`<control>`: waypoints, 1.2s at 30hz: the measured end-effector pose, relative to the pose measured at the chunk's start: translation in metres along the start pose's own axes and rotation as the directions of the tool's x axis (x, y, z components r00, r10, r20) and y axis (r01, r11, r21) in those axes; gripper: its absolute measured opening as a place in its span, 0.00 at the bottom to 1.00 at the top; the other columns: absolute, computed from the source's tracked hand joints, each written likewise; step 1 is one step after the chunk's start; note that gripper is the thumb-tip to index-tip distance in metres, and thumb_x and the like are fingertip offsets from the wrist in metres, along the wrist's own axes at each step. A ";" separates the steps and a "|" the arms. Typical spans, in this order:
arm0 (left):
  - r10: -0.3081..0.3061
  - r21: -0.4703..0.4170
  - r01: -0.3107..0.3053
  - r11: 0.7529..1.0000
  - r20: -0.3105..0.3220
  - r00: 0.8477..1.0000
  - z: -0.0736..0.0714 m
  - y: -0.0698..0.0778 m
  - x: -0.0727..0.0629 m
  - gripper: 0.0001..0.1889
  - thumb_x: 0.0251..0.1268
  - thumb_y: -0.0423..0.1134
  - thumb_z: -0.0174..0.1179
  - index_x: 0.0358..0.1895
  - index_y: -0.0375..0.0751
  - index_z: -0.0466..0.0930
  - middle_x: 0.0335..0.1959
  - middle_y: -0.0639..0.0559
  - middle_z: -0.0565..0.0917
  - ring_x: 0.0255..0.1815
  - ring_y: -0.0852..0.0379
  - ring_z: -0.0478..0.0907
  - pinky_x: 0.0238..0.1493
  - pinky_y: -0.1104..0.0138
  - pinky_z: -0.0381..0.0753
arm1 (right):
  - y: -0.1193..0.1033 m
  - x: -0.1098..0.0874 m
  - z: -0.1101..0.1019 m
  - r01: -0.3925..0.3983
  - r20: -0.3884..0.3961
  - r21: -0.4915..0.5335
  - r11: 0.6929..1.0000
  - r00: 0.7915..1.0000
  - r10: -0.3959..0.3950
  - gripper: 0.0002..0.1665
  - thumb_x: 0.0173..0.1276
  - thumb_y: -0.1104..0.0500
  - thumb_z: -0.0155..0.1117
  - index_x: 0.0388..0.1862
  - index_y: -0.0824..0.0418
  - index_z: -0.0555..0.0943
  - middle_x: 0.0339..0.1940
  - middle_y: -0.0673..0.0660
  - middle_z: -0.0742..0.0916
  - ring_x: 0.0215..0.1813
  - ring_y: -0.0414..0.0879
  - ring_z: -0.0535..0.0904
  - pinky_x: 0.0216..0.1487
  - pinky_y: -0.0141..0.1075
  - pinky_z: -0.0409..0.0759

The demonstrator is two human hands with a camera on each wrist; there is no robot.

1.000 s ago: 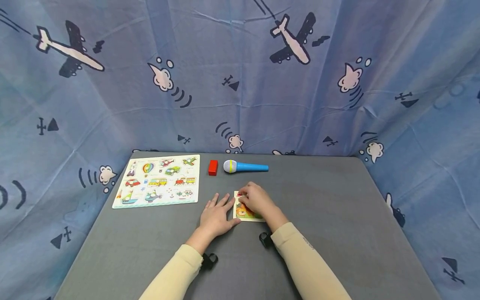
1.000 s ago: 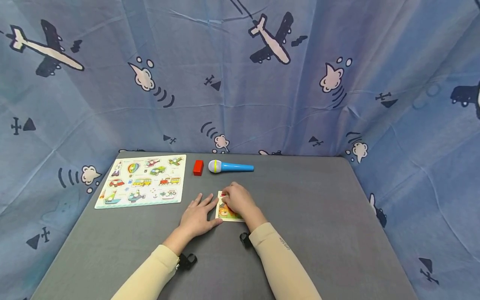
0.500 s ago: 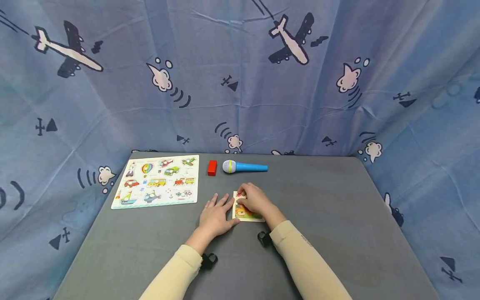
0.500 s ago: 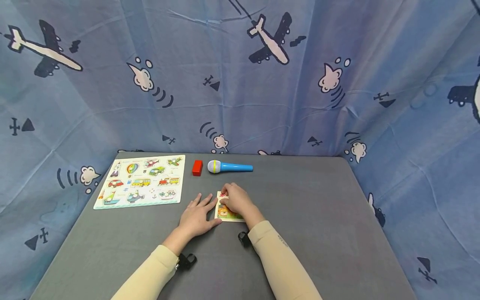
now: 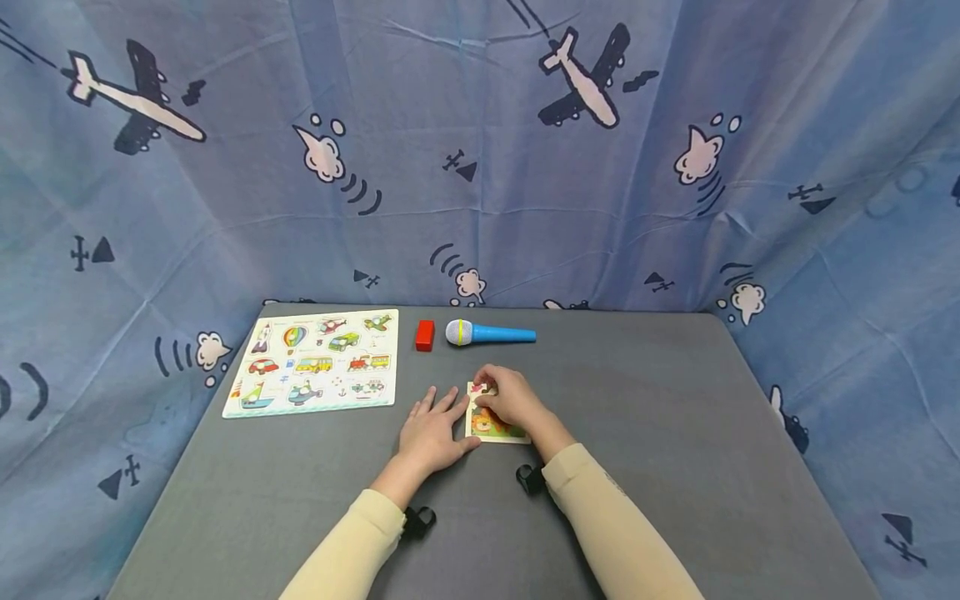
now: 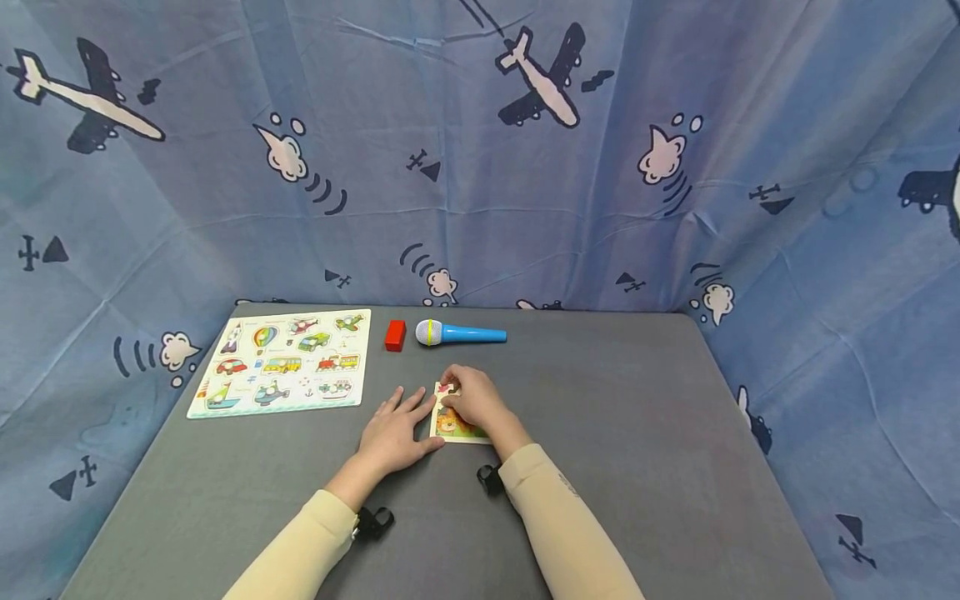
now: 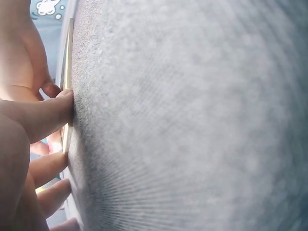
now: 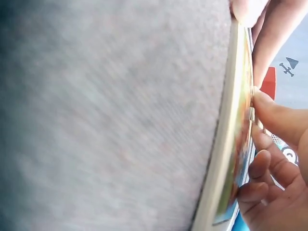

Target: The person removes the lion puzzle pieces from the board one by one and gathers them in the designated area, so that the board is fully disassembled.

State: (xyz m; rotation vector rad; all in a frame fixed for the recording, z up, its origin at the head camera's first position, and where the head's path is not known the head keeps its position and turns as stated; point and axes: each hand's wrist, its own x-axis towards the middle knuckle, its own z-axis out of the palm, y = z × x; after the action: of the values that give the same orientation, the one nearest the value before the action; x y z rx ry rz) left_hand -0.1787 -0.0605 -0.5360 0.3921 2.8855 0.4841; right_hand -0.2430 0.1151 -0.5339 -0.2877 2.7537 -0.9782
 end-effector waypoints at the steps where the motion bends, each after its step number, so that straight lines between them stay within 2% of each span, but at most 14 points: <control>1: -0.001 0.000 0.001 1.000 0.002 1.000 0.000 0.000 0.000 0.41 0.62 0.66 0.63 0.77 0.57 0.65 0.80 0.53 0.62 0.83 0.40 0.50 0.79 0.44 0.55 | 0.000 -0.001 0.000 -0.001 -0.009 0.019 1.000 1.000 0.001 0.11 0.67 0.58 0.72 0.48 0.53 0.83 0.38 0.51 0.83 0.38 0.47 0.76 0.43 0.41 0.78; 6: -0.001 0.001 0.001 1.000 -0.002 1.000 0.001 0.000 0.001 0.41 0.62 0.66 0.63 0.77 0.57 0.65 0.80 0.53 0.62 0.83 0.40 0.49 0.79 0.45 0.55 | 0.004 -0.002 -0.002 -0.010 -0.063 0.108 0.994 0.998 0.017 0.06 0.71 0.58 0.68 0.45 0.53 0.86 0.33 0.50 0.84 0.33 0.44 0.76 0.35 0.35 0.77; 12: -0.003 -0.009 0.003 1.000 -0.005 1.000 0.004 -0.001 0.003 0.41 0.62 0.67 0.63 0.77 0.57 0.66 0.80 0.53 0.62 0.83 0.40 0.49 0.79 0.45 0.54 | 0.008 -0.005 -0.011 -0.006 -0.111 0.203 0.979 0.993 0.029 0.05 0.71 0.56 0.68 0.41 0.55 0.86 0.33 0.51 0.86 0.33 0.43 0.78 0.35 0.34 0.78; 19: -0.021 -0.024 0.021 0.999 -0.002 1.000 0.002 0.000 0.003 0.41 0.61 0.66 0.64 0.76 0.57 0.67 0.80 0.54 0.62 0.83 0.41 0.48 0.80 0.45 0.54 | 0.014 -0.014 -0.031 -0.021 -0.113 0.255 0.967 0.992 0.051 0.07 0.70 0.55 0.69 0.41 0.57 0.87 0.34 0.53 0.87 0.34 0.43 0.80 0.34 0.33 0.80; 28: -0.025 -0.027 0.025 0.999 0.004 1.000 0.003 0.001 0.001 0.42 0.61 0.66 0.65 0.76 0.56 0.66 0.80 0.53 0.62 0.83 0.41 0.48 0.80 0.45 0.54 | 0.037 -0.025 -0.054 0.008 -0.168 0.258 0.966 0.985 0.036 0.09 0.71 0.55 0.69 0.42 0.60 0.86 0.35 0.55 0.87 0.34 0.45 0.79 0.36 0.36 0.79; 36: -0.019 -0.042 0.018 0.999 -0.005 1.000 0.004 0.000 0.001 0.42 0.60 0.65 0.65 0.76 0.56 0.66 0.80 0.53 0.61 0.83 0.41 0.48 0.80 0.45 0.53 | 0.057 -0.032 -0.071 0.002 -0.170 0.248 0.969 0.985 0.041 0.09 0.72 0.56 0.67 0.44 0.61 0.86 0.36 0.56 0.88 0.34 0.47 0.80 0.34 0.37 0.79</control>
State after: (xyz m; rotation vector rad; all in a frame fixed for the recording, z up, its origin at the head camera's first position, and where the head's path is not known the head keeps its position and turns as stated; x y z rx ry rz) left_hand -0.1792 -0.0585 -0.5394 0.3578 2.8766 0.5426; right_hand -0.2373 0.2091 -0.5125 -0.1399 2.7369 -1.3861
